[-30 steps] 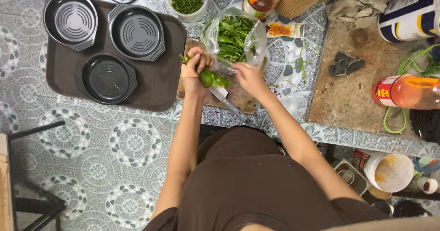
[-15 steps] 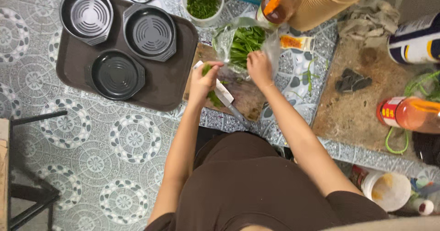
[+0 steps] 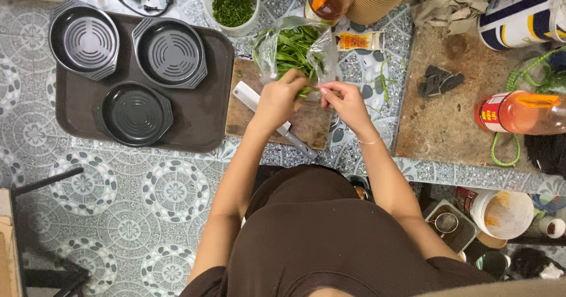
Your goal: The person cooks instant noodles in three small pots on a gas stove, adds sliced meat and red cabbage, and stirs the contents with tongs. They then transfer the pots to a tray and continue stirring.
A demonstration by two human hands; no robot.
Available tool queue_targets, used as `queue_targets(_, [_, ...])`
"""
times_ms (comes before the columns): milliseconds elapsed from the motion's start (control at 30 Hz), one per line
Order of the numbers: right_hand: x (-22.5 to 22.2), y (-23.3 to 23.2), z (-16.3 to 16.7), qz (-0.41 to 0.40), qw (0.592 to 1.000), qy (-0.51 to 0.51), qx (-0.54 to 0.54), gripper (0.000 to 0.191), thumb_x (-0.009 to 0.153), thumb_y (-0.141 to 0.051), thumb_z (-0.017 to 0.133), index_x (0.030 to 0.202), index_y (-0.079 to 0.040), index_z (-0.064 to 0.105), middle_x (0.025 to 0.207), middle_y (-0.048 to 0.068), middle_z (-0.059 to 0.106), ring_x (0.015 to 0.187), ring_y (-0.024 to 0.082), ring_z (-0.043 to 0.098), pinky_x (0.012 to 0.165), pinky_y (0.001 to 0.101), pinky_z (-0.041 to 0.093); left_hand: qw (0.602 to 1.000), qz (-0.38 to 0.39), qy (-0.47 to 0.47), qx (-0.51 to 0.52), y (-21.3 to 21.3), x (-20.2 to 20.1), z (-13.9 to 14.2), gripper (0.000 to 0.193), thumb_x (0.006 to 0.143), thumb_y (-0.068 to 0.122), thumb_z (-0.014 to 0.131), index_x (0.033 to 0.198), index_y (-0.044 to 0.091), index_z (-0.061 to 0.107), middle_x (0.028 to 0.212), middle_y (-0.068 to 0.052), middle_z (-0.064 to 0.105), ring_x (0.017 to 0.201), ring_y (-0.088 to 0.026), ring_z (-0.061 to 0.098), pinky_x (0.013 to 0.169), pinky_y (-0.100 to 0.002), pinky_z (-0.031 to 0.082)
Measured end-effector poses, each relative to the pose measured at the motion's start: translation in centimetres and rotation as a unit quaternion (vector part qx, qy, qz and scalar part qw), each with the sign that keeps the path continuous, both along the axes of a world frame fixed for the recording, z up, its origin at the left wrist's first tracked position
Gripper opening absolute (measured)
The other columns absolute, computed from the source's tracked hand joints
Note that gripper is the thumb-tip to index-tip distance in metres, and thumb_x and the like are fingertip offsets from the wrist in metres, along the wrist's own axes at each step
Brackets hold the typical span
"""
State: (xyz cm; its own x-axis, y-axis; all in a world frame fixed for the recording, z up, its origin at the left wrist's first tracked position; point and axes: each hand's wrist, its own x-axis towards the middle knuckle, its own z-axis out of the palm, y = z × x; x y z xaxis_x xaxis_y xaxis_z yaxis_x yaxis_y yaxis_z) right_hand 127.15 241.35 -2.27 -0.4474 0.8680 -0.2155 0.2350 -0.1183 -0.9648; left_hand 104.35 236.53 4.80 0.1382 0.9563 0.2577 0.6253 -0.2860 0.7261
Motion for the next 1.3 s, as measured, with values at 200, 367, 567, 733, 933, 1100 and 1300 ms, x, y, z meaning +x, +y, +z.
queue_targets(200, [-1.5, -0.6, -0.4, -0.018, 0.997, 0.072, 0.001, 0.014, 0.104, -0.01, 0.064, 0.105, 0.003, 0.068, 0.082, 0.003, 0.07, 0.075, 0.007, 0.065, 0.071, 0.0235, 0.054, 0.998, 0.034, -0.016, -0.058, -1.2, -0.8, -1.2, 0.019, 0.086, 0.013, 0.077, 0.105, 0.011, 0.072, 0.102, -0.009, 0.07, 0.085, -0.036, 0.069, 0.072, -0.046, 0.054])
queue_targets(367, [-2.9, -0.8, -0.2, 0.022, 0.998, 0.051, 0.016, 0.013, 0.104, -0.01, 0.065, 0.101, 0.002, 0.068, 0.08, 0.002, 0.069, 0.074, 0.007, 0.064, 0.07, 0.0234, 0.054, 0.997, 0.03, -0.039, -0.053, -1.9, -1.1, -2.2, 0.022, 0.085, 0.011, 0.075, 0.106, 0.01, 0.074, 0.097, -0.013, 0.072, 0.087, -0.036, 0.07, 0.077, -0.046, 0.055])
queue_targets(567, [-4.3, -3.2, 0.6, -0.035, 0.96, -0.112, 0.255, 0.01, 0.097, -0.008, 0.071, 0.095, 0.002, 0.07, 0.08, 0.008, 0.072, 0.067, 0.015, 0.068, 0.063, 0.0274, 0.05, 0.993, 0.087, -0.017, -0.08, -2.2, 0.0, -4.6, 0.023, 0.082, 0.009, 0.073, 0.105, 0.006, 0.073, 0.098, -0.016, 0.073, 0.087, -0.038, 0.07, 0.078, -0.047, 0.054])
queue_targets(733, [-3.4, -6.4, -0.8, -0.025, 0.949, -0.138, 0.281, 0.007, 0.098, -0.007, 0.07, 0.093, -0.002, 0.072, 0.079, 0.009, 0.073, 0.065, 0.021, 0.068, 0.059, 0.0333, 0.051, 0.961, 0.188, -0.197, -0.04, -1.3, -0.9, -8.0, 0.033, 0.081, 0.004, 0.057, 0.111, 0.006, 0.071, 0.091, -0.01, 0.073, 0.081, -0.025, 0.07, 0.073, -0.038, 0.057])
queue_targets(933, [1.5, -2.6, -0.8, 0.003, 0.78, -0.534, 0.326, 0.023, 0.081, -0.005, 0.069, 0.102, 0.002, 0.073, 0.103, 0.022, 0.07, 0.09, 0.034, 0.068, 0.071, 0.0425, 0.057, 0.838, 0.217, -0.492, -0.089, -1.8, -4.5, -10.0, 0.024, 0.111, 0.028, 0.058, 0.101, 0.007, 0.061, 0.073, 0.001, 0.052, 0.063, -0.009, 0.049, 0.057, -0.027, 0.04])
queue_targets(1100, [-2.9, 0.9, -1.2, 0.086, 0.894, -0.247, 0.363, 0.026, 0.089, -0.007, 0.065, 0.113, 0.002, 0.071, 0.11, 0.022, 0.069, 0.105, 0.04, 0.066, 0.094, 0.0475, 0.054, 0.684, 0.205, -0.679, -0.168, -1.9, -3.8, -9.7, 0.022, 0.108, 0.029, 0.057, 0.097, 0.011, 0.051, 0.066, 0.005, 0.041, 0.052, -0.008, 0.039, 0.045, -0.026, 0.032])
queue_targets(1300, [-10.3, 5.7, -4.6, 0.104, 0.828, -0.481, 0.267, 0.021, 0.085, -0.022, 0.073, 0.089, 0.0, 0.074, 0.096, 0.023, 0.071, 0.087, 0.043, 0.07, 0.076, 0.0504, 0.057, 0.745, 0.2, -0.608, -0.187, -1.8, -3.2, -8.9, 0.019, 0.105, 0.027, 0.061, 0.099, 0.01, 0.054, 0.066, 0.005, 0.044, 0.049, -0.005, 0.036, 0.043, -0.023, 0.024])
